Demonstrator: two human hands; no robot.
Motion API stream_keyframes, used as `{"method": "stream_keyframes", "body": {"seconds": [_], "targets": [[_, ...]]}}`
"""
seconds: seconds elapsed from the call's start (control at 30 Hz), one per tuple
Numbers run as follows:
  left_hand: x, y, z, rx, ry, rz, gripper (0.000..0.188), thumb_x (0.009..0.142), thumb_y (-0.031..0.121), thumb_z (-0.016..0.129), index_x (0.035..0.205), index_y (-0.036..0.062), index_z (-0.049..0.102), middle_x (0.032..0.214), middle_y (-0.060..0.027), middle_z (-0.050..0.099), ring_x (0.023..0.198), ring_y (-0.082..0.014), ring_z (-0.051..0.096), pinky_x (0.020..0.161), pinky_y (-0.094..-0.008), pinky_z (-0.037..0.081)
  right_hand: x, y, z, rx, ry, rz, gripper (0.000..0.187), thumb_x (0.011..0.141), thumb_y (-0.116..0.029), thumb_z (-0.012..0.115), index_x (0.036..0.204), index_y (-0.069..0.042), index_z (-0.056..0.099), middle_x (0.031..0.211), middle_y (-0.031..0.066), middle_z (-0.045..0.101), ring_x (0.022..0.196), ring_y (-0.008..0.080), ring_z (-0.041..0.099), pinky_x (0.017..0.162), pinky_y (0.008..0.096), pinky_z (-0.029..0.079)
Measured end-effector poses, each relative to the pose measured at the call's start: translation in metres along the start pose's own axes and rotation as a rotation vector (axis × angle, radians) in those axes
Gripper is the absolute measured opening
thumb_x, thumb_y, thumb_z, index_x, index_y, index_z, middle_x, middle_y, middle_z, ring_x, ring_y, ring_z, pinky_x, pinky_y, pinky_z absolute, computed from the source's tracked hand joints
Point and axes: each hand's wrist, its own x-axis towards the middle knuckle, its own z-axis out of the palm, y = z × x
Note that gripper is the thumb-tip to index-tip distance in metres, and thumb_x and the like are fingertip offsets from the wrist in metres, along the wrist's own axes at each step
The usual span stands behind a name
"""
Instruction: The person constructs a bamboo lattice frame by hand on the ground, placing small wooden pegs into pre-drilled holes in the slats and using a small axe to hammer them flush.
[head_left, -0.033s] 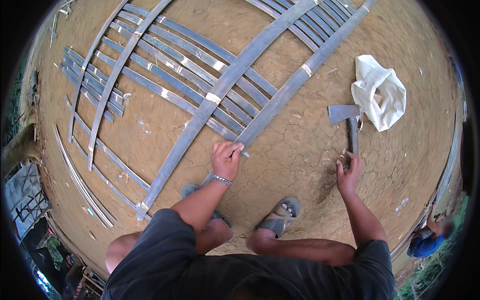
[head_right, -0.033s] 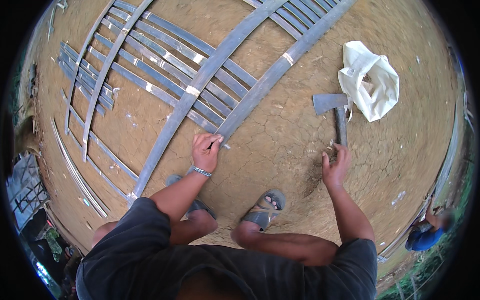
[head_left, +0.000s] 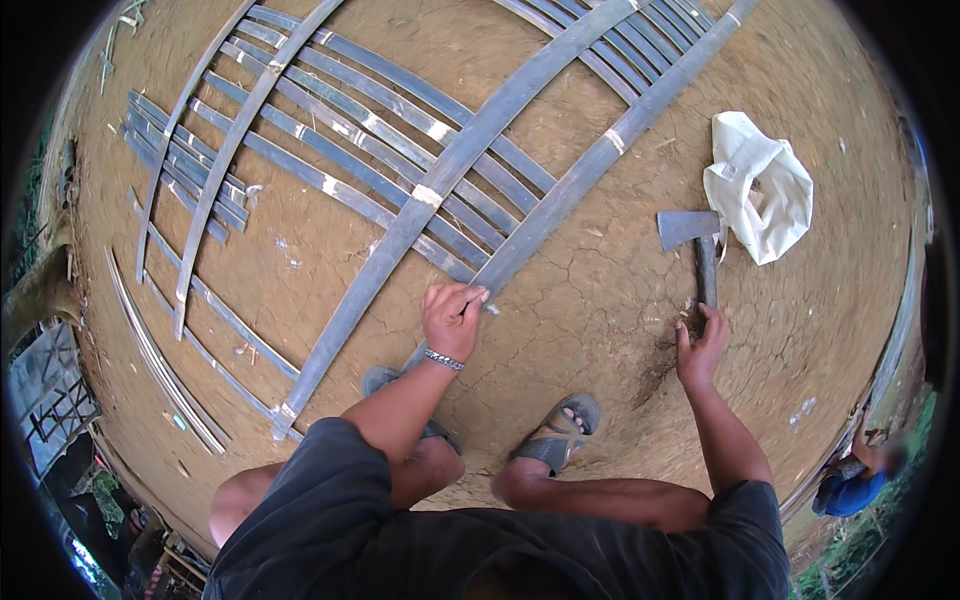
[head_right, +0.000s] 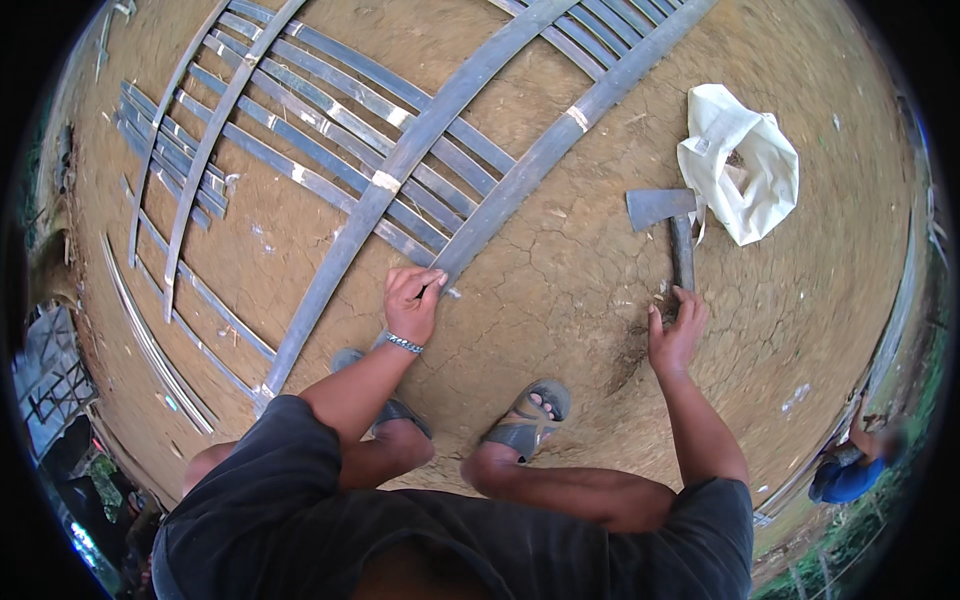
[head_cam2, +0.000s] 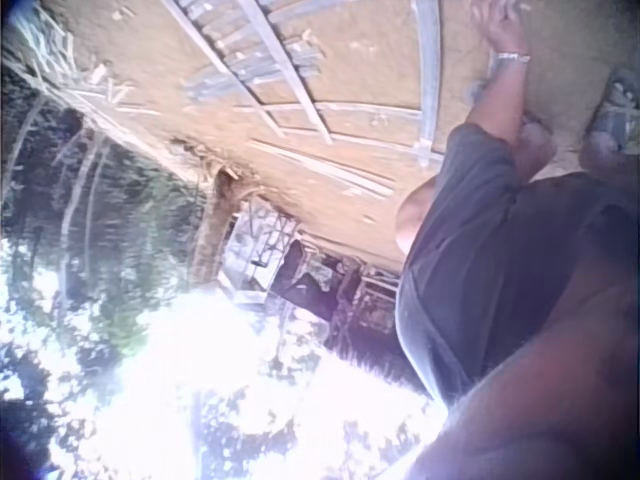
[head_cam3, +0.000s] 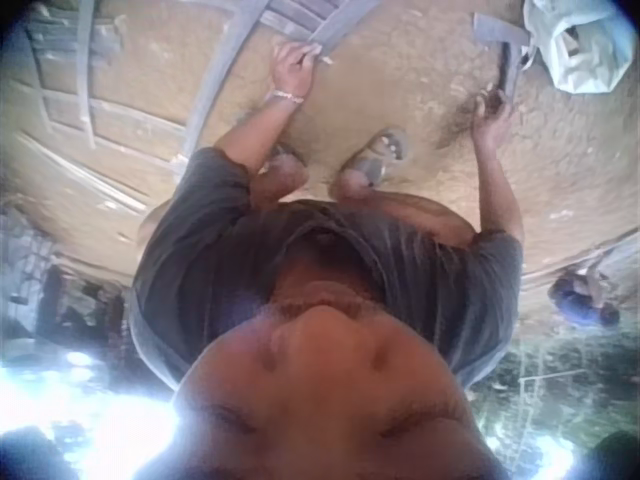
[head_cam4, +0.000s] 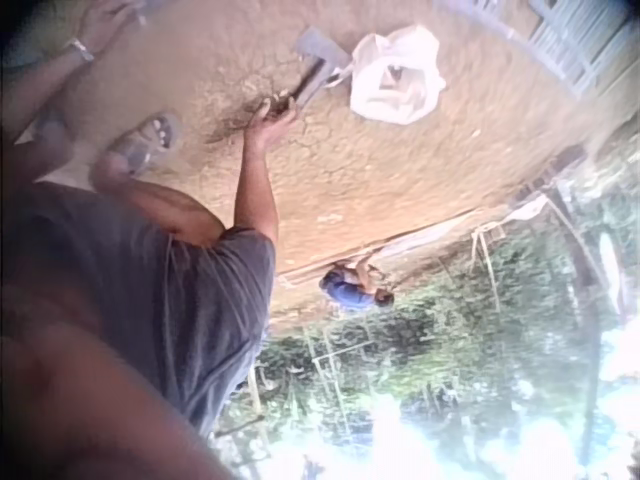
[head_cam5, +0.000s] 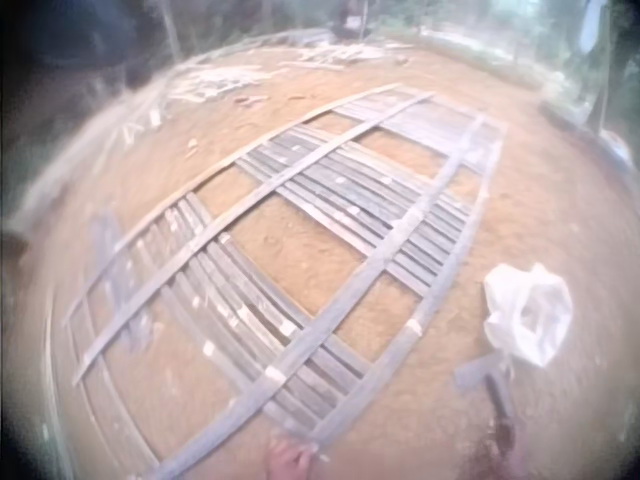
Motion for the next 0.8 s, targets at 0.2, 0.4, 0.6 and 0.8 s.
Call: {"method": "stream_keyframes", "body": {"seconds": [0.2, 0.4, 0.6, 0.8], "targets": [[-0.002, -0.002, 0.001, 0.013, -0.001, 0.037, 0.009, 0.080, 0.012, 0.082, 0.087, 0.0132, 0.077, 0.087, -0.0014, 0.070, 0.086, -0.0228, 0.059, 0.081, -0.0373, 0.045, 0.013, 0.027, 0.006, -0.072, 0.038, 0.035, 0.061, 0.086, -0.016, 0.077, 0.139, -0.005, 0.048, 0.125, 0.0220, 0.054, 0.118, 0.0429, 0.051, 0.101, 0.0510, 0.041], [-0.002, -0.001, 0.002, 0.053, 0.009, 0.046, 0.010, 0.080, 0.011, 0.081, 0.088, 0.0131, 0.076, 0.088, -0.0020, 0.068, 0.086, -0.0242, 0.060, 0.080, -0.0382, 0.044, 0.033, 0.041, 0.002, -0.081, -0.141, 0.111, 0.051, 0.093, -0.016, 0.069, 0.136, 0.002, 0.046, 0.119, 0.0282, 0.055, 0.109, 0.0479, 0.054, 0.095, 0.0521, 0.043], [0.001, 0.003, -0.001, 0.076, 0.011, 0.077, 0.006, 0.082, 0.010, 0.078, 0.088, 0.0119, 0.075, 0.086, -0.0034, 0.068, 0.085, -0.0247, 0.059, 0.080, -0.0382, 0.043, 0.019, 0.027, -0.016, -0.102, -0.109, -0.050, 0.043, 0.100, -0.019, 0.061, 0.136, -0.001, 0.045, 0.104, 0.0215, 0.060, 0.094, 0.0386, 0.061, 0.080, 0.0459, 0.051], [-0.002, -0.005, -0.003, 0.082, 0.022, 0.070, 0.008, 0.082, 0.010, 0.078, 0.088, 0.0120, 0.075, 0.087, -0.0035, 0.067, 0.086, -0.0254, 0.060, 0.079, -0.0387, 0.043, 0.014, -0.082, -0.048, 1.234, -0.604, 0.741, 0.024, 0.101, -0.025, 0.063, 0.113, -0.012, 0.047, 0.086, 0.0036, 0.056, 0.063, 0.0121, 0.054, 0.051, 0.0283, 0.047]]}}
